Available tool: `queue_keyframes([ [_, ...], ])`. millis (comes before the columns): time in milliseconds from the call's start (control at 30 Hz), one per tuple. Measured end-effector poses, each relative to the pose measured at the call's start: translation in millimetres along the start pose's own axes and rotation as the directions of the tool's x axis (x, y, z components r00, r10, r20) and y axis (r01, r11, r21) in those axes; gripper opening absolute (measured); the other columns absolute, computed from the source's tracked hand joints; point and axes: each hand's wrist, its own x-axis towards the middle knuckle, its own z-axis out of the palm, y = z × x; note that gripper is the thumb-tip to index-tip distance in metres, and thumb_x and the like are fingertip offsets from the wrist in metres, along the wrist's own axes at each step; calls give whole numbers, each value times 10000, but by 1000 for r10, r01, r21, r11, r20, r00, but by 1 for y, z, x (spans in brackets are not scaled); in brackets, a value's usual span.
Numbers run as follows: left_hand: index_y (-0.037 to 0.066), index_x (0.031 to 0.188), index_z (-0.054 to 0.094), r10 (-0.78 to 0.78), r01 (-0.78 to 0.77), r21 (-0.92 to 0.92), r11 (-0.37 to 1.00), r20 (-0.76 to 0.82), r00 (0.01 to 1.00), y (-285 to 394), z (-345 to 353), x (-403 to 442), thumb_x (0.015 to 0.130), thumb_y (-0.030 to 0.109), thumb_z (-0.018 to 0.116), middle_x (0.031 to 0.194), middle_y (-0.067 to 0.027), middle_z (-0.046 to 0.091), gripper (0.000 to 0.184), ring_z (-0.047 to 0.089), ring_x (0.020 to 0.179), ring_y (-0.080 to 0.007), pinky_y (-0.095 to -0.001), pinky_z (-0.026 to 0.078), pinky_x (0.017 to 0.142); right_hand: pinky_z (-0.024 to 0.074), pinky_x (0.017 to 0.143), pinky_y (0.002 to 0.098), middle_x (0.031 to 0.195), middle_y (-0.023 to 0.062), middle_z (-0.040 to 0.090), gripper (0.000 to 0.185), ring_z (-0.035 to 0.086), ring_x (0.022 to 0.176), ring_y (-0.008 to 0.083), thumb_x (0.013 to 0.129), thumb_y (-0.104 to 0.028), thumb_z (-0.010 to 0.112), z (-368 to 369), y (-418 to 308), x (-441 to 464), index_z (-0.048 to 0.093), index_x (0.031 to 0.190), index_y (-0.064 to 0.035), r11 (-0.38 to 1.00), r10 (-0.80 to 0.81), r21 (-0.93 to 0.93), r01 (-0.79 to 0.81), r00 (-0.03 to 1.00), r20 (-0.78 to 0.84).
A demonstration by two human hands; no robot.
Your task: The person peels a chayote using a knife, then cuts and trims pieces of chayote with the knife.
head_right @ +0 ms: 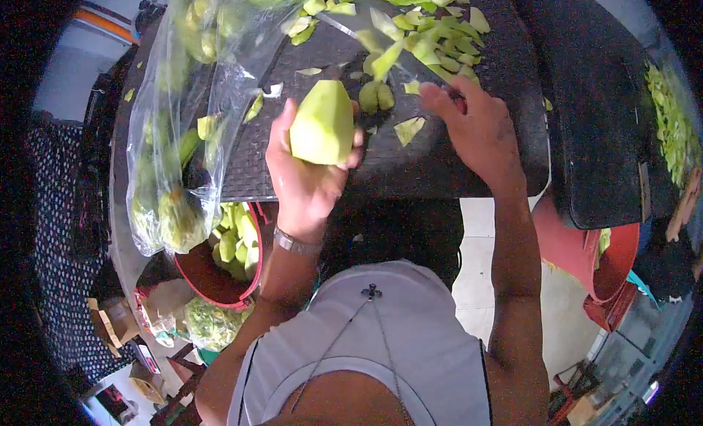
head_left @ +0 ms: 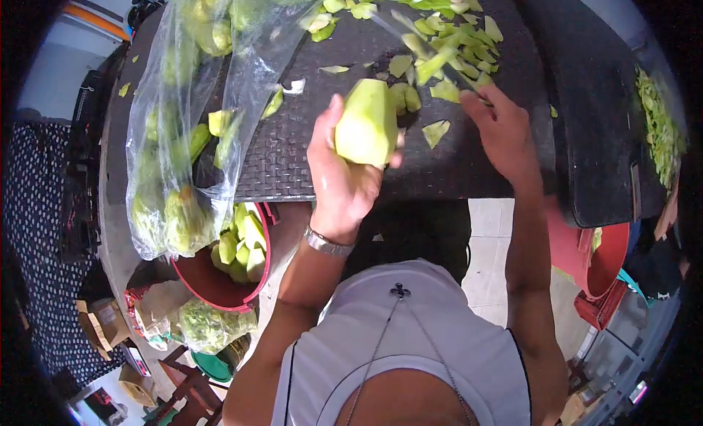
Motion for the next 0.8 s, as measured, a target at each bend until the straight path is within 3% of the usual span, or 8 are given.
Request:
queue_keyframes([
  [133, -8, 1378, 574, 34, -39, -25, 999, -185, 982, 1, 3, 12, 1043, 425, 469, 1228, -207, 683, 557, 677, 983, -368, -457, 549, 863, 471, 612, 348, 703, 93, 619, 511, 617, 659, 162, 1013, -537, 619, -9, -4, -11, 692, 1094, -38, 983, 37, 177, -43, 999, 33],
  [200, -18, 1400, 554, -59, 58, -67, 996, -12, 998, 4, -8, 12, 1034, 379, 467, 1272, -223, 662, 546, 665, 1035, -387, -483, 541, 908, 430, 553, 304, 639, 32, 564, 564, 538, 585, 105, 1038, -577, 558, -10, -9, -19, 689, 1085, -30, 945, -53, 318, 68, 997, -56],
  [300, -27, 1436, 518, -149, 163, -150, 975, 100, 984, 7, -18, 17, 1018, 325, 459, 1319, -243, 637, 550, 646, 1103, -417, -528, 526, 966, 341, 468, 252, 564, -39, 461, 645, 423, 480, 56, 1056, -648, 449, -9, -18, -23, 670, 1100, -44, 691, -133, 685, 229, 973, -191],
  [400, -23, 1472, 482, -192, 220, -246, 944, 133, 972, 7, -12, 15, 1026, 326, 452, 1339, -253, 626, 567, 628, 1148, -440, -575, 509, 1004, 268, 413, 238, 525, -63, 362, 675, 319, 422, 37, 1069, -671, 358, 6, -18, -10, 642, 1134, -62, 504, 73, 768, -395, 906, 418],
  [433, -20, 1484, 471, -200, 233, -273, 933, 145, 969, 8, -7, 15, 1033, 334, 450, 1343, -254, 623, 573, 623, 1159, -447, -591, 503, 1013, 267, 399, 249, 533, -56, 385, 638, 321, 414, 42, 1087, -636, 344, 13, -15, -12, 628, 1158, -69, 551, 114, 708, -441, 881, 460],
  [533, 10, 1428, 518, -156, 181, -174, 968, 148, 977, 9, 3, 12, 1042, 381, 485, 1343, -232, 626, 536, 659, 1149, -402, -571, 550, 965, 283, 414, 241, 539, -57, 394, 640, 338, 424, 44, 1092, -631, 326, 16, -19, -33, 625, 1171, -72, 722, -61, 670, -174, 948, 311],
  [733, 16, 1200, 632, -87, 115, -164, 980, 173, 981, 3, -10, 26, 1028, 406, 560, 1125, -176, 717, 432, 712, 1016, -355, -529, 587, 891, 385, 498, 266, 628, -18, 511, 551, 488, 540, 53, 1084, -452, 511, 30, -21, -64, 494, 1477, -67, 772, -217, 636, -1, 940, 265],
  [800, 25, 1119, 660, -55, 65, -207, 976, 53, 997, -5, -8, 28, 1061, 436, 474, 1037, -186, 713, 455, 686, 935, -356, -491, 559, 827, 417, 507, 277, 640, 0, 544, 586, 522, 544, 70, 1076, -441, 517, 42, -33, -76, 446, 1528, -74, 778, -212, 628, 7, 944, 252],
])
